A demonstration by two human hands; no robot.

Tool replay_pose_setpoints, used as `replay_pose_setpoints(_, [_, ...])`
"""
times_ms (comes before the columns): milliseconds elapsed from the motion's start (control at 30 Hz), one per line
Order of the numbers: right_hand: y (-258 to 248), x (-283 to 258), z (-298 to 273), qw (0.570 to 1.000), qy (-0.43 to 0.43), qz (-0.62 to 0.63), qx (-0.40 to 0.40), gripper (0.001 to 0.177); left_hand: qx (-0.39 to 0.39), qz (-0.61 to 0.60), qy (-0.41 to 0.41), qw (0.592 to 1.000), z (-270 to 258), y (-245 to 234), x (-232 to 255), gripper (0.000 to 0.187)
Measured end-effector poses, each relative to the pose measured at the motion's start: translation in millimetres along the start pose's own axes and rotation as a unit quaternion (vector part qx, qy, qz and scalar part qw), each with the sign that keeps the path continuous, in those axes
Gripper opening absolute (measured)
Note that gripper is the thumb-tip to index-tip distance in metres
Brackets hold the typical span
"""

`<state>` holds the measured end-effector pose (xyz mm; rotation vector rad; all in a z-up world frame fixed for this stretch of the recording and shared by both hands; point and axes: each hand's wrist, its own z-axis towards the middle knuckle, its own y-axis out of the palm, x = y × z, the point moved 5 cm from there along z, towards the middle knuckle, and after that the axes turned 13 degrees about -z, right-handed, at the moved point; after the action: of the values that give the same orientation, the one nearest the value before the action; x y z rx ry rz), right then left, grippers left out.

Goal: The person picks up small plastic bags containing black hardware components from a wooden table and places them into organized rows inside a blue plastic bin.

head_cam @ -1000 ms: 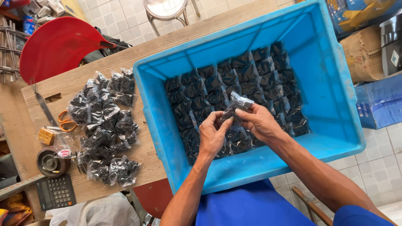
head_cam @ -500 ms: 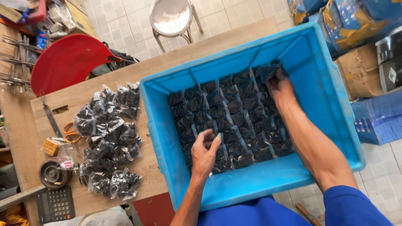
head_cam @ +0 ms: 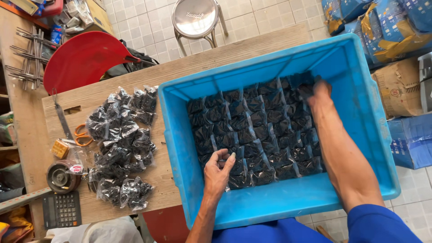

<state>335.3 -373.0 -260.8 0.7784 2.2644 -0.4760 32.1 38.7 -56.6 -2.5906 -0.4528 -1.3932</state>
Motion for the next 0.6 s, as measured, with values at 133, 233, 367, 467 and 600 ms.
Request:
replay_pose_setpoints(133, [-35.4, 67.7, 128.6, 0.937, -0.005, -0.322, 0.138, 0.043, 0.004, -0.007, 0.000, 1.000, -2.4, -4.4, 3.0, 0.056])
replay_pose_setpoints(233, [-37.5, 73.5, 48.0, 0.873, -0.161, -0.443, 0.129, 0.054, 0.013, -0.028, 0.006, 0.999, -6.9, -8.8, 1.2, 0.055])
replay_pose_setpoints(367, [-6.5, 54.4, -74.3, 0.601, -0.478, -0.636, 0.076, 0.081, 0.017, 0.002, -0.008, 1.000, -27.6, -13.3, 20.9, 0.055])
replay_pose_setpoints(467, [13.5, 37.1, -115.5, 0.481, -0.575, -0.660, 0.048, 0.090, 0.033, 0.027, 0.007, 0.999, -40.5, -26.2, 32.0, 0.052])
replay_pose_setpoints(600, [18.1, 26.0, -99.0, 0.456, -0.581, -0.673, 0.027, 0.094, 0.074, -0.039, 0.075, 0.994, -60.4, -52.0, 42.6, 0.035])
